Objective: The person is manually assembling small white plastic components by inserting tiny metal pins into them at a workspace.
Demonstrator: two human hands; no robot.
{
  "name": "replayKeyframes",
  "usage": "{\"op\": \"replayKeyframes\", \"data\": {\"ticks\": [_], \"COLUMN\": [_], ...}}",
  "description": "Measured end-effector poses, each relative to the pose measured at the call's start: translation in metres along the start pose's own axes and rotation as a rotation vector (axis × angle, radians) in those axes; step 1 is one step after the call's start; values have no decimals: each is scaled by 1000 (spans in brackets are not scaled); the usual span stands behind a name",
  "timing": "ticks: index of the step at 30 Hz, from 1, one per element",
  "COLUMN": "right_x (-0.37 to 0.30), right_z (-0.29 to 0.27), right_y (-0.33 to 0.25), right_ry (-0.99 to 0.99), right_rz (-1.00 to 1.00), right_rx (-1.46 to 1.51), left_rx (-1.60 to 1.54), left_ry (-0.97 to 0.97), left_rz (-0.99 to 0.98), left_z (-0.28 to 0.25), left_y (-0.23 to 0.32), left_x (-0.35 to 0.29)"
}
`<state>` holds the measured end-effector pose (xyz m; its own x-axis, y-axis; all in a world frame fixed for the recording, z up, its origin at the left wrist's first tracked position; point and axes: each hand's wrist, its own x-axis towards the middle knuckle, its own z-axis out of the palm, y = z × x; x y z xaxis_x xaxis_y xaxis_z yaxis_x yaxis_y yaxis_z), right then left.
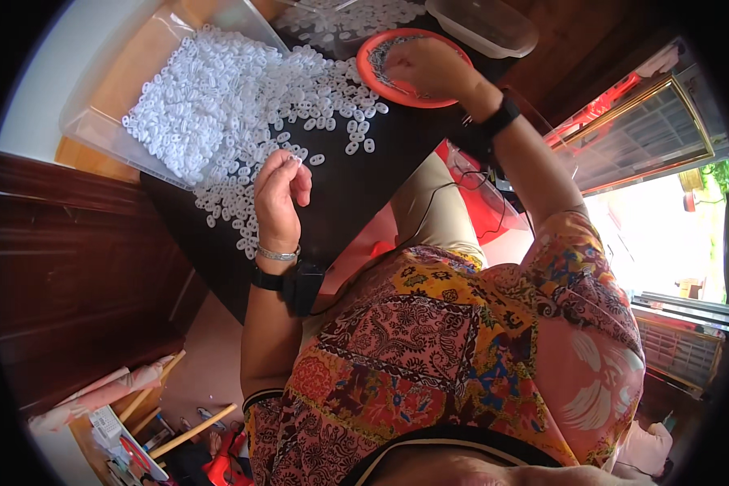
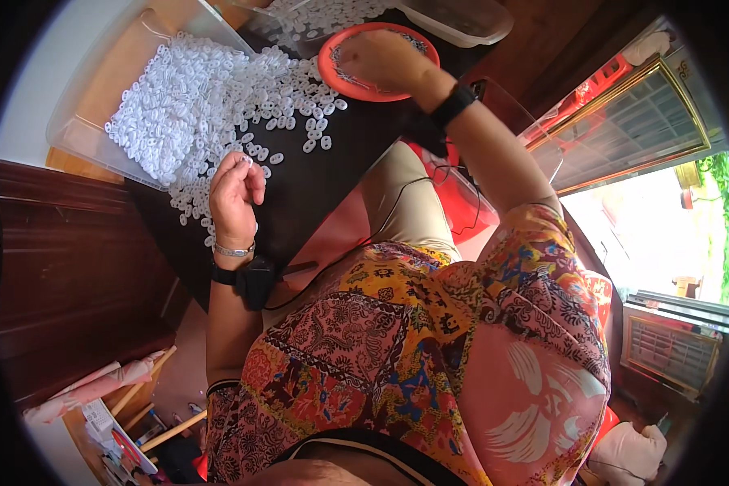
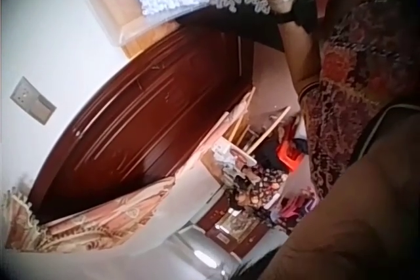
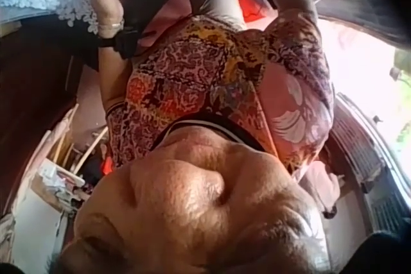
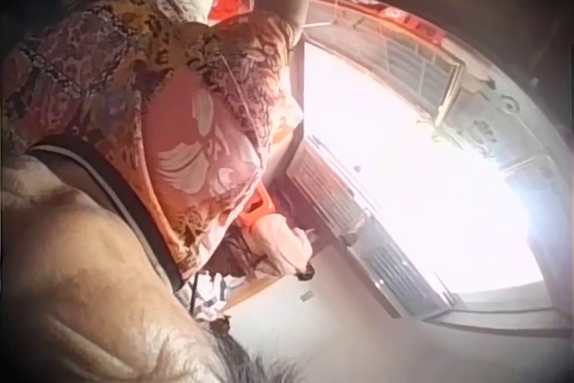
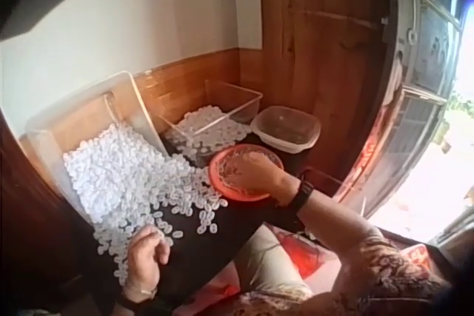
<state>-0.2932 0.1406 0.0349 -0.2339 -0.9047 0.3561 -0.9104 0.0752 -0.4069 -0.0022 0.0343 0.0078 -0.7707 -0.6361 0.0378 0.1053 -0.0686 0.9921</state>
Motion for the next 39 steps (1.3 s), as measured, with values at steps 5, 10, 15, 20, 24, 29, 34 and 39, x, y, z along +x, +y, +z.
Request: {"op": "replayKeyframes", "data": {"ticks": [5,10,15,20,24,29,34,39], "right_x": [7,25,23,13,14,16,16,15], "right_z": [0,19,15,4,4,0,4,2], "right_y": [50,45,41,53,57,47,54,56], "right_ry": [-97,-143,-178,15,9,63,89,58], "right_rz": [24,47,95,90,29,103,108,91], "right_rx": [-264,-361,-411,-323,-340,-181,-72,-80], "left_rx": [-4,20,-10,59,74,62,51,40], "left_ry": [50,51,40,10,12,46,52,55], "left_rz": [-23,-30,-19,-7,-7,-22,-35,-38], "left_z": [3,4,2,2,2,3,4,3], "left_y": [1,2,0,3,2,0,-2,-2], "left_x": [2,3,2,1,2,2,2,2]}}
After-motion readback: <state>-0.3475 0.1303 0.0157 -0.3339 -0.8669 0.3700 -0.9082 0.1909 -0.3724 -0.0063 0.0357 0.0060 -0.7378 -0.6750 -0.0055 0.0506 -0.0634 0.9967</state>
